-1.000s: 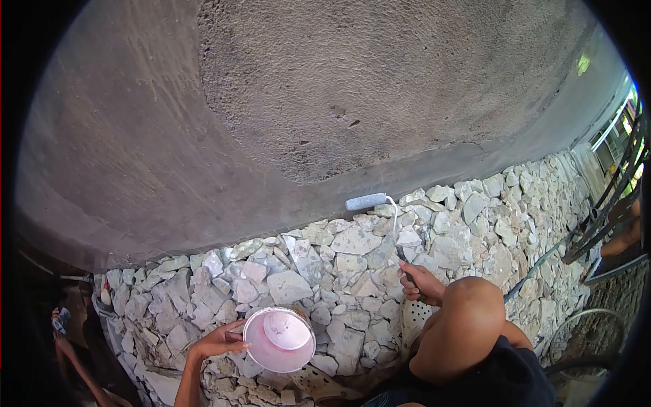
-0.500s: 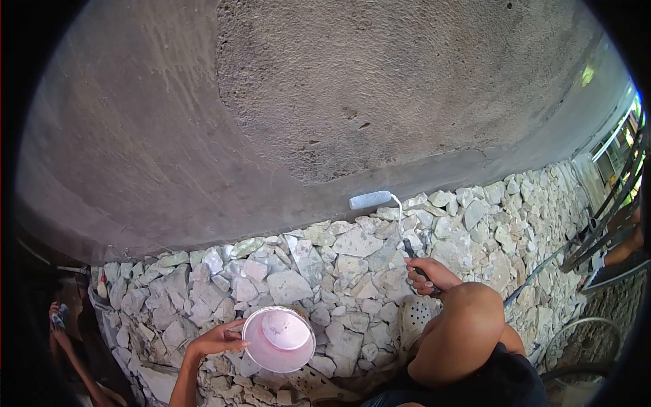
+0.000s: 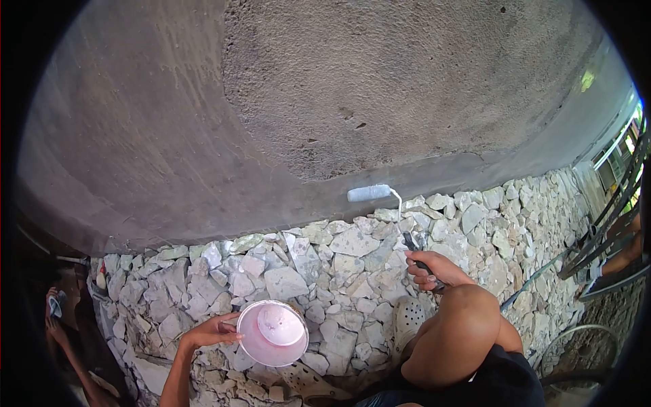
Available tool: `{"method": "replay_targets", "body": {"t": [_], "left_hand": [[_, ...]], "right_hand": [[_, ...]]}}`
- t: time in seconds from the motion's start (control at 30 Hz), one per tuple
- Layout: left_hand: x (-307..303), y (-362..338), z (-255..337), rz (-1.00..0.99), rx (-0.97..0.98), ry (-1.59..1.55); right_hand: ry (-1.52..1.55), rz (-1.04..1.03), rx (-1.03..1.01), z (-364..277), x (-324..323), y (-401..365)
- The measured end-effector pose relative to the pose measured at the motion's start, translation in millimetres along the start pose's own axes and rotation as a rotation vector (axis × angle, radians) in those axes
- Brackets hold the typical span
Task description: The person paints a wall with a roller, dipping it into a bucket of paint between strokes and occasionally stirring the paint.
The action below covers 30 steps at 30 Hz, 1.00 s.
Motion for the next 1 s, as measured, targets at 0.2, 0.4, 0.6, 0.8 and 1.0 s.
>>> {"method": "replay_targets", "body": {"t": [0.2, 0.4, 0.6, 0.8, 1.0], "left_hand": [[-2, -2, -2, 0.002, 0.002, 0.044], [5, -5, -3, 0.052, 0.004, 0.044], [6, -9, 2, 0.033, 0.008, 0.039], [7, -7, -3, 0.044, 0.000, 0.056], [8, -9, 2, 0.034, -0.016, 0.070]], "right_hand": [[0.031, 0.022, 0.036, 17, -10, 45], [-0.047, 0.044, -0.044, 16, 1, 7], [-0.048, 0.093, 0.019, 37, -12, 46], [0.053, 0.039, 0.047, 34, -5, 68], [0.084, -0.084, 0.039, 4, 11, 17]]}}
Point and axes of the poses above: each hand's wrist, its own y-axis towards the middle knuckle, its own x-axis out of the palm, z = x × y, the point moved 1 cm from there along y, towards the middle knuckle, and after that the axes turned 3 degrees about x, right-handed, at the moved point
